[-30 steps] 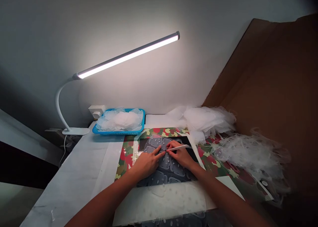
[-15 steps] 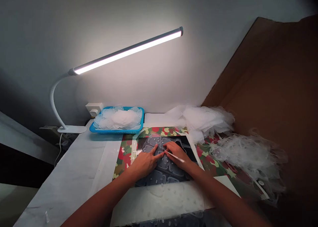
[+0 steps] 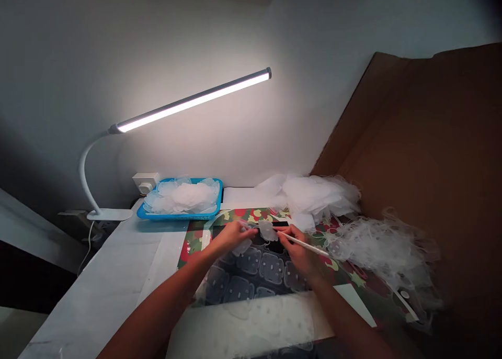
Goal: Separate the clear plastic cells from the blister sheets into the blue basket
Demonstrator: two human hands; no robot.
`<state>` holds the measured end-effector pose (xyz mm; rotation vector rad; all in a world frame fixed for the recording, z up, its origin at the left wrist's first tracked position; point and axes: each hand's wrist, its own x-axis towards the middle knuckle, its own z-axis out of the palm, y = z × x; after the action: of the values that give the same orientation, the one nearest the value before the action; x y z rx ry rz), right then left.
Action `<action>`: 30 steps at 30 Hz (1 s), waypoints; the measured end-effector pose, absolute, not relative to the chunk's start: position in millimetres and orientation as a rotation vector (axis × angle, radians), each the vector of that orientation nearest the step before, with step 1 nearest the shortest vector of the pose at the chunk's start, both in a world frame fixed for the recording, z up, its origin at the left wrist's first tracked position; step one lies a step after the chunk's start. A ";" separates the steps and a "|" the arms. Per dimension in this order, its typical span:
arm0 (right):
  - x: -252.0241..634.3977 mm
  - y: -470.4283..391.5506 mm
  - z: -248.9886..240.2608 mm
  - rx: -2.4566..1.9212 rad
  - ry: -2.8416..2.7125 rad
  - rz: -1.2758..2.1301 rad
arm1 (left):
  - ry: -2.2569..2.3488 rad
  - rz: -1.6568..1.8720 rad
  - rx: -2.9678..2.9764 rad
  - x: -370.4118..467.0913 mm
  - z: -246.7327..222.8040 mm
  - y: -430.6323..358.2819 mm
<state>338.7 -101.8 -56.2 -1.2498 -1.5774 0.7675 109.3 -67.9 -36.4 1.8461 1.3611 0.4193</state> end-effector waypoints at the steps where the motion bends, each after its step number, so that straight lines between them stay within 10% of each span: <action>1: 332.1 -107.6 -53.1 -1.215 -1.636 0.825 | 1.328 0.446 1.756 115.3 -35.4 -59.0; 12: 327.1 -44.8 -61.1 -1.180 -1.530 1.417 | 1.558 0.580 1.993 129.4 -55.2 -59.7; 30: 334.8 -15.0 -81.2 -1.319 -1.696 0.999 | 1.428 1.123 1.705 75.6 -53.2 -131.6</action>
<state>334.8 -15.0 -81.2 -1.3192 -1.6955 0.9989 75.6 -131.6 -53.2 1.7049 1.4275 1.1229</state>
